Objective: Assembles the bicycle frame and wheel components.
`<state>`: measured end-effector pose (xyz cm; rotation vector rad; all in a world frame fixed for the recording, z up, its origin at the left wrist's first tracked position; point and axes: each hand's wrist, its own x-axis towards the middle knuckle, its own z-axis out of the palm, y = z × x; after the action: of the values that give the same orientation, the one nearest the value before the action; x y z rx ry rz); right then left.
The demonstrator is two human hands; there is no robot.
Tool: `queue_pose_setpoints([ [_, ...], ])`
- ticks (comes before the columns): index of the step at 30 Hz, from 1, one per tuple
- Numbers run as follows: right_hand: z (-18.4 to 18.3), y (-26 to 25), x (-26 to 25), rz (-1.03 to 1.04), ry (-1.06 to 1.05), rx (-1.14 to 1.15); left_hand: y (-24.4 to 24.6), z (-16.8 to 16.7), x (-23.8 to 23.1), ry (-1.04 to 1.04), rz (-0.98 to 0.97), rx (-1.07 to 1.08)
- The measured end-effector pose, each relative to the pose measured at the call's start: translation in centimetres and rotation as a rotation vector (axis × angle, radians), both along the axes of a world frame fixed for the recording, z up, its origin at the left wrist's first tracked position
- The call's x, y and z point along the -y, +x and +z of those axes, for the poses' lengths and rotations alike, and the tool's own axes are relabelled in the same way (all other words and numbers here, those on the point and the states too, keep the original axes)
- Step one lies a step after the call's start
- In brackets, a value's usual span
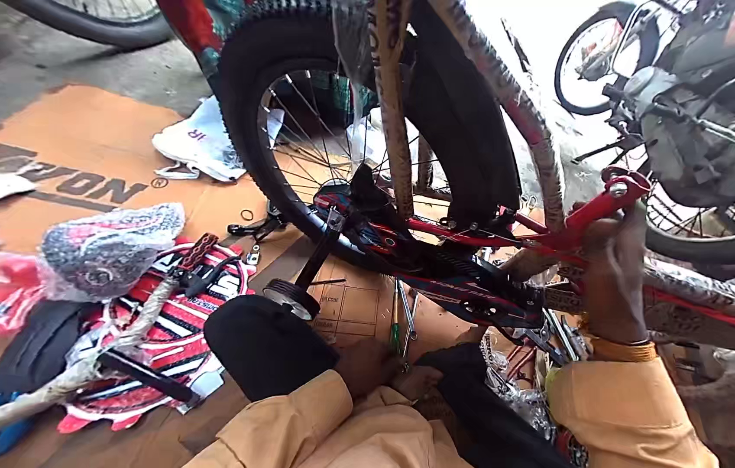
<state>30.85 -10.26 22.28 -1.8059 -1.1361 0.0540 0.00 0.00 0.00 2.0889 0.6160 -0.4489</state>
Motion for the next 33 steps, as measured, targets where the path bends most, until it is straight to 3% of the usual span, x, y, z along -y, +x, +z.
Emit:
queue_pose_setpoints([
  [4, -1.1, -3.1, -2.3, -0.301, -0.021, 0.210, 2.2, -0.7, -0.8, 0.115, 0.171, 0.344],
  [8, -1.8, -5.4, -5.3, -0.568, 0.010, 0.275, 3.3, -1.7, -1.4, 0.097, 0.258, 0.430],
  [11, -2.1, -6.1, -6.7, -0.679, -0.031, 0.320, 2.8, -1.8, -1.4, 0.133, 0.281, 0.469],
  [14, -2.0, -6.2, -7.1, -0.707, -0.031, 0.331, 2.6, -2.2, -0.9, 0.329, 0.297, 0.785],
  [16, -2.1, -5.9, -7.3, -0.707, 0.008, 0.351, 3.4, 0.0, -1.2, 0.423, 0.235, 0.950],
  [19, -1.8, -5.9, -7.3, -0.723, -0.017, 0.359, 5.4, 6.2, -2.0, 0.558, 0.206, 1.122],
  [22, -1.6, -5.9, -7.2, -0.742, -0.065, 0.350, 8.1, 11.9, -3.7, 0.712, 0.277, 1.128],
  [25, -1.3, -6.2, -7.1, -0.782, -0.117, 0.330, 10.6, 15.1, -5.2, 0.841, 0.241, 1.007],
  [29, -1.3, -6.3, -7.3, -0.812, -0.150, 0.329, 12.5, 16.1, -5.0, 1.013, 0.181, 0.942],
  [33, -1.1, -6.2, -7.6, -0.831, -0.136, 0.337, 13.4, 14.7, -4.7, 1.089, 0.176, 0.943],
])
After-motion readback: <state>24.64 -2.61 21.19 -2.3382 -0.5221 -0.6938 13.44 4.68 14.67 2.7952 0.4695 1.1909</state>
